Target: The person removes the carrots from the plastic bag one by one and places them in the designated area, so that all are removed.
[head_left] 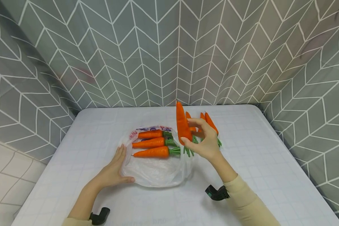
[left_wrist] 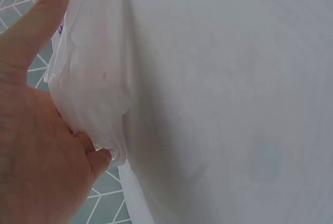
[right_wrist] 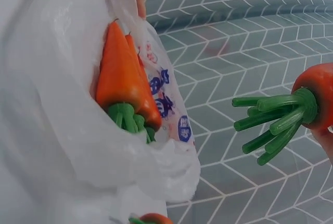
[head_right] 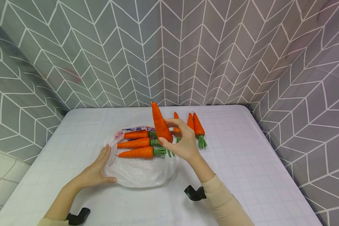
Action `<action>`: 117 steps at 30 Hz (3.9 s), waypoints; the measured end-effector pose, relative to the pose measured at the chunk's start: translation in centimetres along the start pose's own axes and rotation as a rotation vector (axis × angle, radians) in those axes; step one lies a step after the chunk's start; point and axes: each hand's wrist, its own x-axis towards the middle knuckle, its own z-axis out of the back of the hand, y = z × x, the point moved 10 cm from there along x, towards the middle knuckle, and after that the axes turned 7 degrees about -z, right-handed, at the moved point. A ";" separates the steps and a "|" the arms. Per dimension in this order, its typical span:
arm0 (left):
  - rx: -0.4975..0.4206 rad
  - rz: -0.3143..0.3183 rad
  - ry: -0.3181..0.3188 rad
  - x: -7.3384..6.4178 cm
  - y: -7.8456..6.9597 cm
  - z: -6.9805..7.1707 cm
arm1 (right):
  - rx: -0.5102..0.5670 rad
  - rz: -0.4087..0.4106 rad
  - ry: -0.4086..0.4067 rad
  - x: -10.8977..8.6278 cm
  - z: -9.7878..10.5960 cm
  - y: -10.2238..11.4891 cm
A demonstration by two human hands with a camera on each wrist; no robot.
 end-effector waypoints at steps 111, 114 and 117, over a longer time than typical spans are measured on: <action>-0.001 0.001 0.019 0.1 -0.1 -0.4 | -0.731 -0.787 0.098 -1.5 13.7 -20.2; -0.005 0.002 0.021 0.1 -0.2 -0.5 | -0.747 -0.818 0.122 -1.7 13.4 -20.7; -0.004 0.001 0.021 0.1 -0.2 -0.5 | -0.754 -0.825 0.130 -1.7 13.1 -20.7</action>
